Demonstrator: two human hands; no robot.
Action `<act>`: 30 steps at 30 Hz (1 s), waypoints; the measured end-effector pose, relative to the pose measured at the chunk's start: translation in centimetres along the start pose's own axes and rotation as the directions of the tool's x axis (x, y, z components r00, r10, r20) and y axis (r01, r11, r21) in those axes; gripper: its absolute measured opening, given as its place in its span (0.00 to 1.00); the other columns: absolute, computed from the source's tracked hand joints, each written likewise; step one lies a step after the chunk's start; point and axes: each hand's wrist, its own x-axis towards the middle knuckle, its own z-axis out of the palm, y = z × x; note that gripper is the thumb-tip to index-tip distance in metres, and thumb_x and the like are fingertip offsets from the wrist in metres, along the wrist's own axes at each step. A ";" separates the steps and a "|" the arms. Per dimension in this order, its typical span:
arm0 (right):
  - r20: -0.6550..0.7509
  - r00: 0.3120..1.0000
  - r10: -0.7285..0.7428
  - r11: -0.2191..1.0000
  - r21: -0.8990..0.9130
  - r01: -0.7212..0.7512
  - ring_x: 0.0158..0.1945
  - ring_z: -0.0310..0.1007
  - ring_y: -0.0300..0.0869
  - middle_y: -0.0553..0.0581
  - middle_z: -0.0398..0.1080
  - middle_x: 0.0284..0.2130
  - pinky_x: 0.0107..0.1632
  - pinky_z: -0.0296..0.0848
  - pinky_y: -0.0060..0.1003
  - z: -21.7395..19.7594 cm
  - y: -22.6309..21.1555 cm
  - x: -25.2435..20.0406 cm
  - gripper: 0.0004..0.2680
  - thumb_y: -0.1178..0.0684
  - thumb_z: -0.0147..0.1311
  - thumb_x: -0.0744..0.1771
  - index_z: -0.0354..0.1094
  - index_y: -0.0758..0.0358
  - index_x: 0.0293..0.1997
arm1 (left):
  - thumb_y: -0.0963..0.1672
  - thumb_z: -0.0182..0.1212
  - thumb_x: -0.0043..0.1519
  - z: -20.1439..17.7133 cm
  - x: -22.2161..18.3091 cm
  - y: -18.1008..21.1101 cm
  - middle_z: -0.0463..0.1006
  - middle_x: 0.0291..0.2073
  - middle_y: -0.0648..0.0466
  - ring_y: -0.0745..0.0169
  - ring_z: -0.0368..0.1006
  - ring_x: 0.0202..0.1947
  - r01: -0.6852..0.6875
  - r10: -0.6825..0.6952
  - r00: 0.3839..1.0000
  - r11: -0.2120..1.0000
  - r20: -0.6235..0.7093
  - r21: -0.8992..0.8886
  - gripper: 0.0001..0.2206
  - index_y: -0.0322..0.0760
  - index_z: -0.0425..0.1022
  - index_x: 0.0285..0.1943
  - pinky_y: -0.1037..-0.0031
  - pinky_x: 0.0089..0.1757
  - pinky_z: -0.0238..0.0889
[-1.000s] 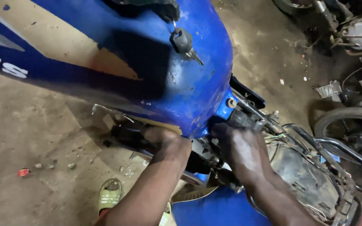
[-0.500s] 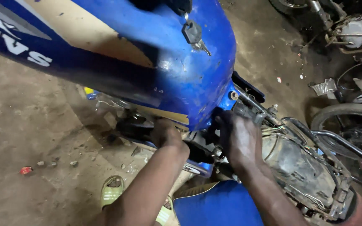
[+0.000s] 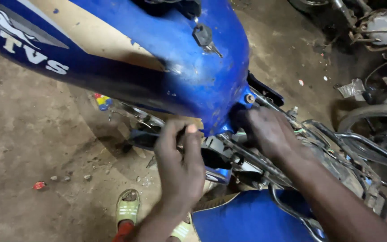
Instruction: Aligning and seating a blue fuel tank onto a motorcycle frame in a workshop.
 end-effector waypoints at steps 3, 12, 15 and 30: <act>-0.024 0.985 -0.171 0.930 -0.335 0.153 0.29 0.72 0.52 0.62 0.75 0.26 0.37 0.66 0.44 0.4 0.9 1.2 0.13 0.43 0.45 0.65 0.75 0.59 0.30 | 0.42 0.47 0.68 0.0 2.0 3.5 0.73 0.32 0.52 0.58 0.71 0.33 -0.697 0.656 0.705 0.712 0.268 0.091 0.07 0.36 0.71 0.42 0.68 0.36 0.64; -0.179 0.870 -0.459 0.829 -0.439 0.347 0.24 0.67 0.51 0.59 0.68 0.19 0.32 0.62 0.50 3.0 3.7 3.4 0.09 0.46 0.50 0.64 0.70 0.49 0.22 | 0.42 0.59 0.52 5.9 12.0 7.0 0.77 0.42 0.46 0.46 0.67 0.46 -0.846 0.776 0.017 -0.325 0.631 0.422 0.10 0.36 0.81 0.40 0.59 0.45 0.59; -0.156 0.882 -0.445 0.831 -0.440 0.341 0.24 0.63 0.59 0.64 0.66 0.19 0.31 0.57 0.54 3.1 3.9 3.7 0.12 0.47 0.48 0.66 0.64 0.55 0.21 | 0.50 0.64 0.54 5.9 11.4 7.2 0.71 0.45 0.51 0.51 0.63 0.47 -0.693 0.670 0.072 -0.499 0.739 0.521 0.15 0.46 0.77 0.48 0.62 0.43 0.56; 0.127 0.992 -0.029 0.554 0.828 -0.090 0.31 0.68 0.45 0.59 0.61 0.28 0.42 0.84 0.51 2.2 4.2 2.0 0.07 0.69 0.50 0.68 0.72 0.67 0.46 | 0.44 0.66 0.55 5.5 10.9 7.0 0.72 0.46 0.49 0.50 0.66 0.47 -0.733 0.788 0.022 -0.406 0.615 0.546 0.12 0.39 0.79 0.47 0.63 0.48 0.61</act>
